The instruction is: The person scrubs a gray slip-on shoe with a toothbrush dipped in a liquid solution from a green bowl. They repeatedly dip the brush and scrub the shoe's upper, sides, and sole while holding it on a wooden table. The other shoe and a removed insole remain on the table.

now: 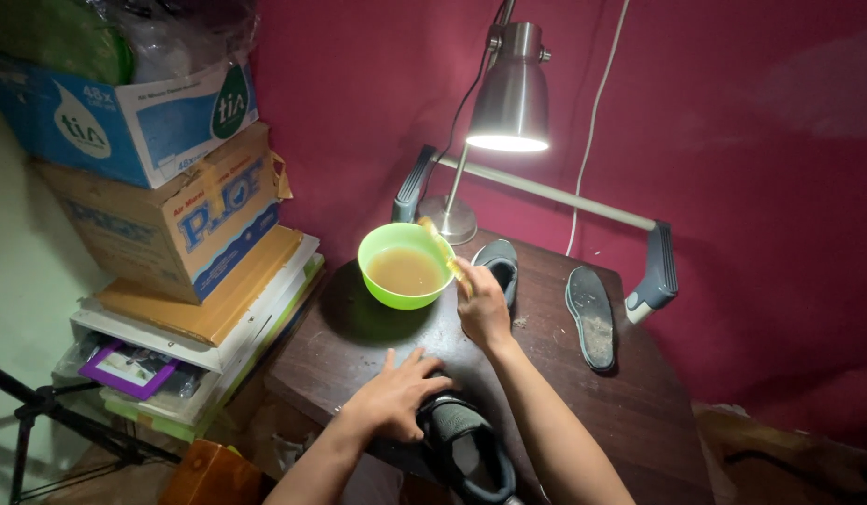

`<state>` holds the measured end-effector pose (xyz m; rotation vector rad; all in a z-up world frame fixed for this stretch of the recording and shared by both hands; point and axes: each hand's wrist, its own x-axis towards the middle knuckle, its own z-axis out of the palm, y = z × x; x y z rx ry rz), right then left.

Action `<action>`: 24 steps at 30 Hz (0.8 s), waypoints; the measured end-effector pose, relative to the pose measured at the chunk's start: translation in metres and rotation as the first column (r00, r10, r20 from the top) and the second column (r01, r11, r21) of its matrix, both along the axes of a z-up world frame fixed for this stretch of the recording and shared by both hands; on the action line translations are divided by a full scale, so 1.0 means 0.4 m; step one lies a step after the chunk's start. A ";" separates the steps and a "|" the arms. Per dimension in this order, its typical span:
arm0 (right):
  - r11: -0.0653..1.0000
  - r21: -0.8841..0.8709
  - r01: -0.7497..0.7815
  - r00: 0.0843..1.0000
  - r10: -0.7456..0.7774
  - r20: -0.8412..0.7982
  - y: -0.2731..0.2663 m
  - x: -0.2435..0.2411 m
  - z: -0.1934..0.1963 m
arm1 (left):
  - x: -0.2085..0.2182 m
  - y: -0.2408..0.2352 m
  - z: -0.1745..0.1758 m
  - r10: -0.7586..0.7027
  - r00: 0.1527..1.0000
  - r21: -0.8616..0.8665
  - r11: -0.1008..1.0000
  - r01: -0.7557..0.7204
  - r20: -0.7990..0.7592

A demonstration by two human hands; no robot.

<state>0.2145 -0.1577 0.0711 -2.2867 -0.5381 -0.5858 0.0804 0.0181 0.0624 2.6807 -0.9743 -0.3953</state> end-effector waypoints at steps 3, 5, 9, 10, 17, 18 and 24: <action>0.998 -0.033 -0.052 0.997 0.053 0.059 -0.008 0.004 -0.021 | -0.001 0.033 -0.052 0.081 0.993 -0.112 0.991 -0.071 0.086; 0.981 -0.191 -0.022 0.998 0.010 -0.064 -0.017 0.020 -0.044 | -0.034 0.042 -0.015 0.142 0.990 -0.095 0.986 -0.139 0.021; 0.992 -0.122 -0.019 0.945 -0.022 -0.326 -0.034 0.023 0.004 | -0.062 0.066 -0.038 0.216 0.976 -0.083 0.973 -0.213 0.019; 0.992 -0.121 -0.023 0.945 -0.018 -0.327 -0.049 0.068 -0.029 | -0.073 0.072 -0.024 0.219 0.976 -0.082 0.973 -0.217 0.019; 0.694 0.708 0.129 0.584 0.524 -0.620 -0.184 -0.029 0.026 | -0.132 0.036 -0.044 0.415 0.910 -0.042 0.909 -0.415 -0.019; 0.615 0.780 0.119 0.575 0.598 -0.559 -0.200 -0.075 0.051 | -0.139 0.029 -0.052 0.490 0.867 -0.041 0.868 -0.495 -0.093; 0.455 0.844 0.283 0.714 0.487 -0.502 -0.346 -0.361 -0.072 | -0.190 -0.027 0.019 0.674 0.718 -0.040 0.724 -0.689 -0.175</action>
